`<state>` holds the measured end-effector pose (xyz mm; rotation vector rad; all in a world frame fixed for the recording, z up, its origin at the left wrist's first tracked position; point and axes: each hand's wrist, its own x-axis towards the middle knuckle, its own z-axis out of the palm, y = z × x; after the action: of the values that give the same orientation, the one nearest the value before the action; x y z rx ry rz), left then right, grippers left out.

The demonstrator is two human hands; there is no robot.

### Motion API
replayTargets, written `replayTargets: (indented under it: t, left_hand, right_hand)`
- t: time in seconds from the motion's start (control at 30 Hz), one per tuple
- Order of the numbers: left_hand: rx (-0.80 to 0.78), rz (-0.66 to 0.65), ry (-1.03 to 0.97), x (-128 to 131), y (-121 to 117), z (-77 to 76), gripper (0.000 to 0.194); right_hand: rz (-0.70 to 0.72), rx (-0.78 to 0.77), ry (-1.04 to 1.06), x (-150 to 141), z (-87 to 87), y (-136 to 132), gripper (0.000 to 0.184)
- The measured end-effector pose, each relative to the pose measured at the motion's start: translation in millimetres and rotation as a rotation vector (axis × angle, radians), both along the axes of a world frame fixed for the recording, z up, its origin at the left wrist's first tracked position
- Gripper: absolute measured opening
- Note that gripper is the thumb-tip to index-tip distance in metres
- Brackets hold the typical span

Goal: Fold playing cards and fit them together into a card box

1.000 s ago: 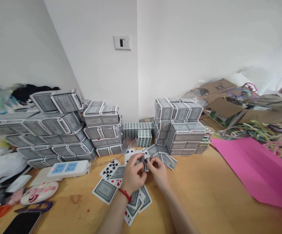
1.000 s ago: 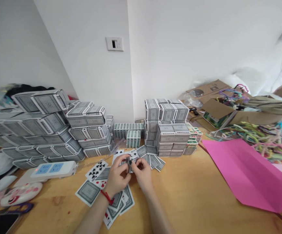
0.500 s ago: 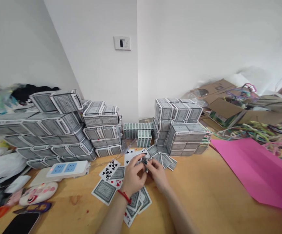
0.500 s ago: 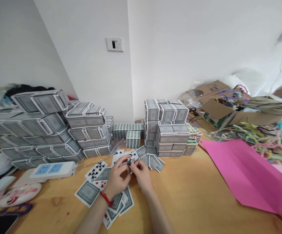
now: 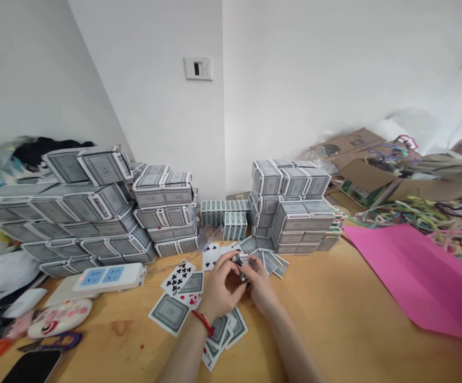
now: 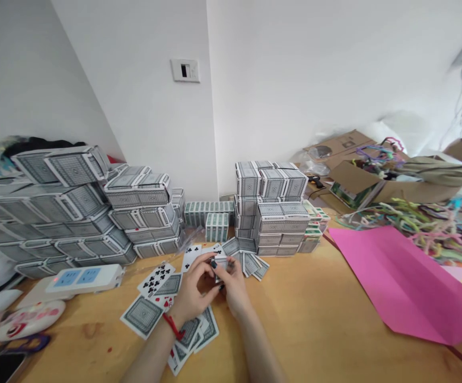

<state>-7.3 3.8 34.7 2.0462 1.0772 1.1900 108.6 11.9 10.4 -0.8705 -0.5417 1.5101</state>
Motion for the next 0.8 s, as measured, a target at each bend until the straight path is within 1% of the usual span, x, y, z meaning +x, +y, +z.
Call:
replayTargets:
  t: [0.1,0.17,0.2,0.3,0.57,0.8]
  left_hand:
    - [-0.076,0.026,-0.116,2,1,-2.1,0.043]
    - [-0.094,0.04,-0.117,1,2,-3.2,0.055]
    - [-0.09,0.038,-0.094,1,2,-3.5,0.057]
    - [-0.06,0.021,-0.041,0,4,-3.4,0.053]
    - [-0.015,0.015,-0.055,-1,5,-4.6,0.049]
    - [0.02,0.089,-0.001,-2,8,-7.4,0.056]
  right_hand:
    - [0.056,0.034,0.0,0,5.1,-1,0.036]
    - [0.127,0.049,-0.032,1,9.7,-2,0.029]
    - [0.142,0.045,-0.046,2,11.5,-3,0.027]
    - [0.154,0.031,-0.071,4,13.7,-3,0.024]
    - [0.136,0.034,-0.107,7,10.9,-2,0.024]
    - [0.074,0.043,-0.135,5,9.5,-1,0.026]
